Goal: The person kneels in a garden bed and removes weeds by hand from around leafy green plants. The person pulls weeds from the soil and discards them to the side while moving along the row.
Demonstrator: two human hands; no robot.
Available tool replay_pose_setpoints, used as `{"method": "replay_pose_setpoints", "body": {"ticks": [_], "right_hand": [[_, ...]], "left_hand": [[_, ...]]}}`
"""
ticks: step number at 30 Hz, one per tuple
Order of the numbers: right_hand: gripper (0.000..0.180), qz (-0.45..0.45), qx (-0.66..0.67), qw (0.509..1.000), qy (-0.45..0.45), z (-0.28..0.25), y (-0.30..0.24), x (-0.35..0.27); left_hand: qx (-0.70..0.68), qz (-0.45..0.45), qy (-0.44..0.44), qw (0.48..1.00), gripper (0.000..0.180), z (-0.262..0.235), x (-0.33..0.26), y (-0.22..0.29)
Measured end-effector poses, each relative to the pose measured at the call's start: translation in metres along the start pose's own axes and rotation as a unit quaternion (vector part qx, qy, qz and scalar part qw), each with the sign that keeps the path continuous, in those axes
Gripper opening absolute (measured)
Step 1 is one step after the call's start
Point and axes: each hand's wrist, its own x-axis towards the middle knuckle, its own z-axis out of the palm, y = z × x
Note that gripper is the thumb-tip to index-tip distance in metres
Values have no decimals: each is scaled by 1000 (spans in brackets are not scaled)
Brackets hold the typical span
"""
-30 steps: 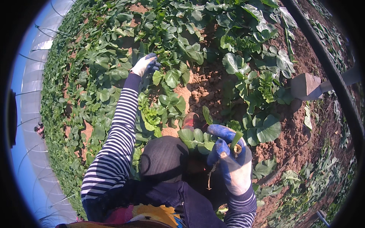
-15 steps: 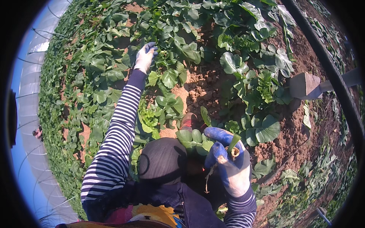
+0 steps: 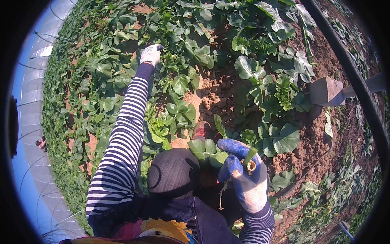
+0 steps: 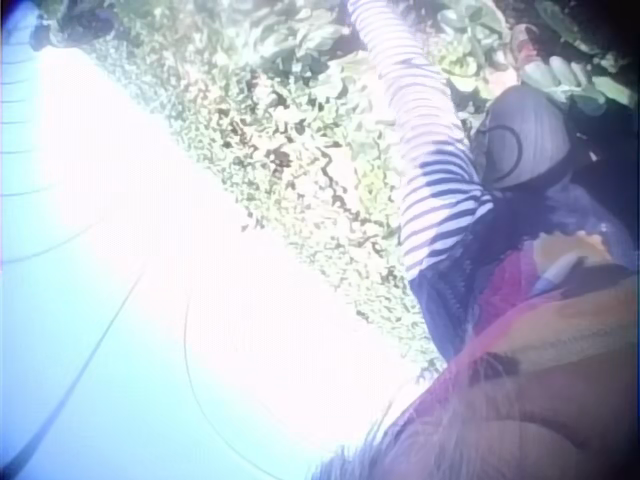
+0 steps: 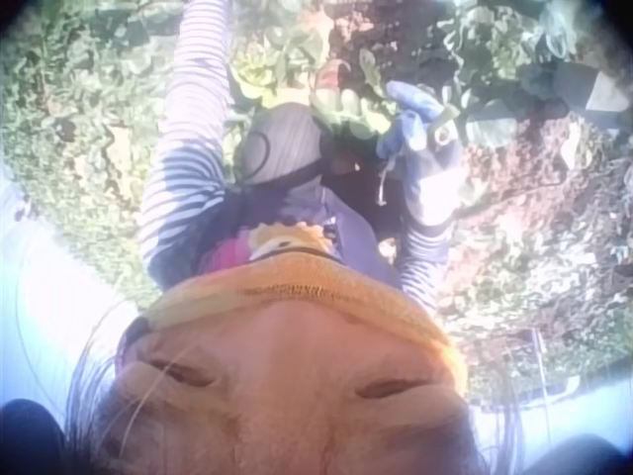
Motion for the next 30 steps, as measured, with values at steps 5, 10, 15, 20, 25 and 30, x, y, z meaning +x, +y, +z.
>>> {"method": "replay_pose_setpoints", "body": {"ticks": [5, 10, 15, 20, 25, 30], "right_hand": [[39, 28, -14, 1000, -4, -1, -7, 1], [40, 29, -10, 999, 7, -2, -6, 2], [41, 36, -18, 999, -3, -1, -8, 2], [39, 2, 3, 1000, 23, 2, 1, 2], [38, 0, 9, 1000, 27, 3, 2, 4], [36, 17, -24, 999, 14, 3, -5, 2]], "left_hand": [[124, 28, -136, 983, 35, 10, 28, -1], [120, 27, -176, 977, 39, 8, 31, 6], [-20, 31, -147, 988, 42, 3, 30, -10], [-29, 41, -149, 987, 44, 24, 39, -21], [-65, 33, -128, 989, 36, 8, 32, -18], [-122, -4, 56, 991, 51, -12, -15, -3]]}}
